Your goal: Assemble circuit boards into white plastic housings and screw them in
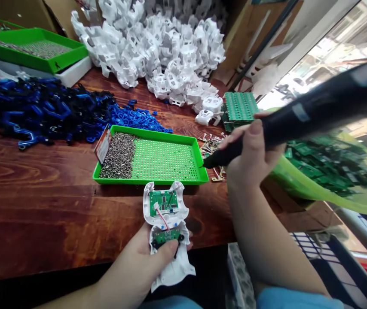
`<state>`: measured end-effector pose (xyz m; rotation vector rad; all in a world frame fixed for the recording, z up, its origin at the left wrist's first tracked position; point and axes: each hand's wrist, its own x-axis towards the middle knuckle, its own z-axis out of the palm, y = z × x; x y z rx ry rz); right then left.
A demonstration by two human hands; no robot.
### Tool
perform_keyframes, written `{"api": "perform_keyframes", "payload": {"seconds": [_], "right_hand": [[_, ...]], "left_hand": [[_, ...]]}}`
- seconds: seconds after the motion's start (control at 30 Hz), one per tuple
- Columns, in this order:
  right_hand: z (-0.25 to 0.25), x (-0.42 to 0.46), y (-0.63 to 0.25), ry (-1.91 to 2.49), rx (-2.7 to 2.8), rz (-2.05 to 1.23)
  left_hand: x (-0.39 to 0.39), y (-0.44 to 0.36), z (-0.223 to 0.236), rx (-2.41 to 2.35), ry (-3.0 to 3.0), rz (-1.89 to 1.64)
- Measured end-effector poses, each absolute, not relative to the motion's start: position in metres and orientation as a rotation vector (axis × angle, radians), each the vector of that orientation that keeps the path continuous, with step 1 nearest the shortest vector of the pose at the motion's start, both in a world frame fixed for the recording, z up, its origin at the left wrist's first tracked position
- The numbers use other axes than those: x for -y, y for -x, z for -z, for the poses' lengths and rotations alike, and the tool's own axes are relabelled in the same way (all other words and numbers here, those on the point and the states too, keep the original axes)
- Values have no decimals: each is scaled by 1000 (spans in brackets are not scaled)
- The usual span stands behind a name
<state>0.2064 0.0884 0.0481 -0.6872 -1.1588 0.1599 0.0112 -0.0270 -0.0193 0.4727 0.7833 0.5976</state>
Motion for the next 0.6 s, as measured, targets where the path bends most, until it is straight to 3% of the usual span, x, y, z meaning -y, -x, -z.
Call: {"api": "perform_keyframes", "payload": {"seconds": [0.6], "right_hand": [[-26,-117,-207,796,1125,-241]], "left_hand": [[19,-5,13,-816,-343,-533]]}}
